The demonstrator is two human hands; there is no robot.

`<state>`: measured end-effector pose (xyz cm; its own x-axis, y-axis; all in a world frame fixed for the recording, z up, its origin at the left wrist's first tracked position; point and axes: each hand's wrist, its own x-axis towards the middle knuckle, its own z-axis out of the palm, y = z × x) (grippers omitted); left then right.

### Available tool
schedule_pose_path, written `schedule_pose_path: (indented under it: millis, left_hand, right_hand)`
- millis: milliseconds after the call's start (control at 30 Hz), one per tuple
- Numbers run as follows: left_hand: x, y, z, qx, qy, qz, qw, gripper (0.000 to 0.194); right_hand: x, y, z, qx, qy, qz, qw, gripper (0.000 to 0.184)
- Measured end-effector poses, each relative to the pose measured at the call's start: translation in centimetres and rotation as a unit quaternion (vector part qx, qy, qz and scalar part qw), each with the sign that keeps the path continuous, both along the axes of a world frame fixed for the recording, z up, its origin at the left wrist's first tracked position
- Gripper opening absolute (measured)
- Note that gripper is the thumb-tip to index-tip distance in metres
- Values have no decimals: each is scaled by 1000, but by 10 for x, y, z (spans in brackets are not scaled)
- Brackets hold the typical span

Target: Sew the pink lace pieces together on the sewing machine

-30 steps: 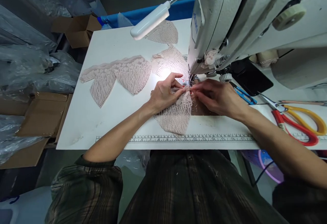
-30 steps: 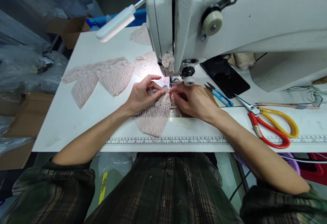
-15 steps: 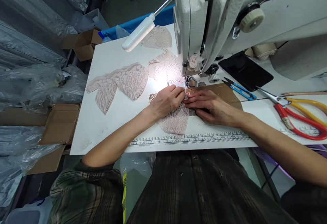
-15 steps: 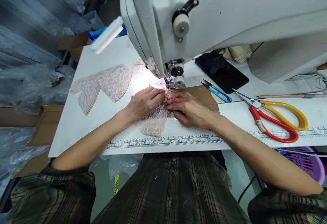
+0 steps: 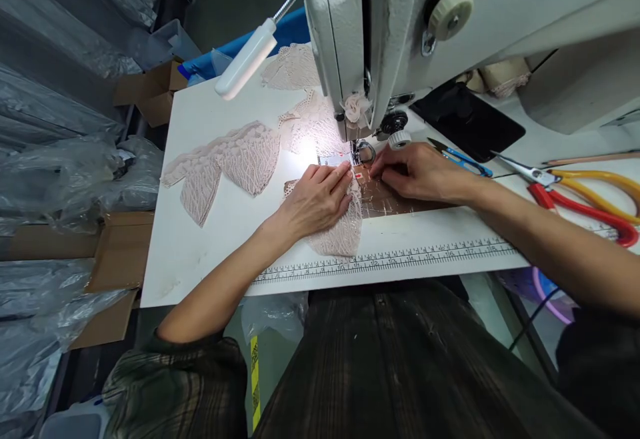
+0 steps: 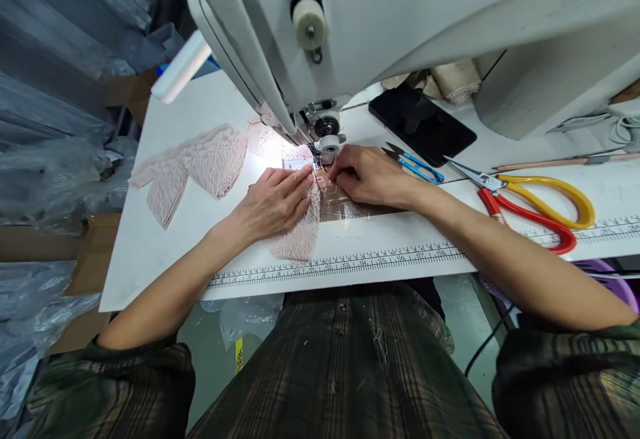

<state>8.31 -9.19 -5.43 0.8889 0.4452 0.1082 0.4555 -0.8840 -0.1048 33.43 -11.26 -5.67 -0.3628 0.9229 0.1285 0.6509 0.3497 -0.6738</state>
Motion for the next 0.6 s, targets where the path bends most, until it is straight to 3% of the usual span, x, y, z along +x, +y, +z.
schedule_pose_path:
  millis: [100, 233, 467, 600]
  left_hand:
    - [0, -2, 0, -1, -2, 8, 1000, 41]
    - [1, -3, 1, -15, -19, 24, 999, 40]
    - [7, 11, 2, -68, -48, 38, 996, 42]
    - [6, 18, 1, -82, -58, 33, 994, 43]
  right_hand:
    - [-1, -13, -8, 122, -11, 74, 990, 30]
    - [-2, -18, -13, 205, -30, 159, 965, 35]
    - [-3, -15, -12, 190, -44, 142, 971, 34]
    - [1, -15, -12, 163, -22, 85, 983, 35]
